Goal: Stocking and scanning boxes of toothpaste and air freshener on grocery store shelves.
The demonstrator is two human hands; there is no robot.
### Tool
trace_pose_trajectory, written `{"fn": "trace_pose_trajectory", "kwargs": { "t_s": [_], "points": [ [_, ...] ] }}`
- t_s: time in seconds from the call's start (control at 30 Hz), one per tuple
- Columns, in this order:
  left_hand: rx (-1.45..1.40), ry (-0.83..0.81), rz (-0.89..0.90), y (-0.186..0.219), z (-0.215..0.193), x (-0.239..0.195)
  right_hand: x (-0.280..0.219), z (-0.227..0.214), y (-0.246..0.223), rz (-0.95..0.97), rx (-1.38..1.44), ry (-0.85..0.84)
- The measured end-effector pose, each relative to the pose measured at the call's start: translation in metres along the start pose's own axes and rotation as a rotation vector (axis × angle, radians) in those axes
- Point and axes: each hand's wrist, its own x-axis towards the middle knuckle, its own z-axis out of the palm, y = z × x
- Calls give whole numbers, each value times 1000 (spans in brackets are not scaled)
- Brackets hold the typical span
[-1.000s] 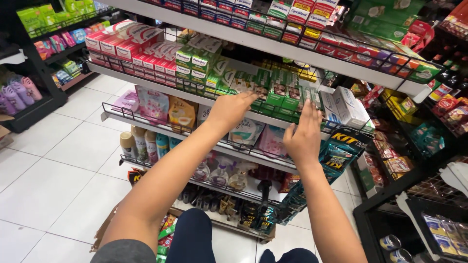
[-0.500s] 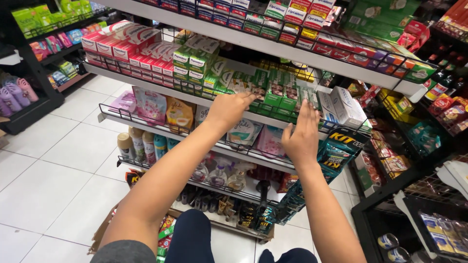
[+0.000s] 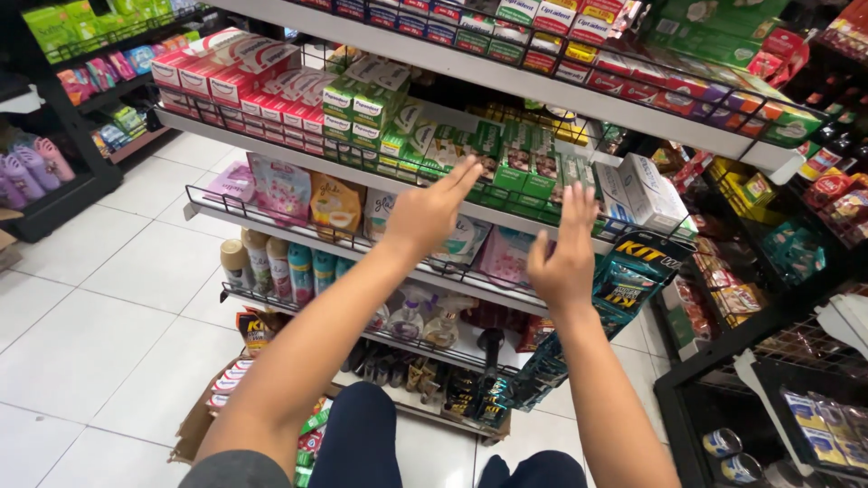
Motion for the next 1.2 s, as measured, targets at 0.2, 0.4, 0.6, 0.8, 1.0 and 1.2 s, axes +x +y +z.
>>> {"fn": "trace_pose_trajectory", "kwargs": {
  "t_s": [0.2,0.4,0.6,0.8,1.0,1.2],
  "points": [
    [-541,348,85,26,61,-131,-125,2,-24,-91,350,62],
    [-344,-492,-407,16,156,-322,-401,70,27,335,213,-937],
    [111,-1067,-268,41,155,-314,-404,86,12,653,626,-1236],
    [-61,-900,-301,43,194,-323,-395,97,7,565,528,-1340],
    [-61,-1020,-245,54,201,-319,-423,131,10,611,587,-1360],
    [-53,-920,-261,42,217,-320,-423,145,8,596,659,-1351]
  ]
}}
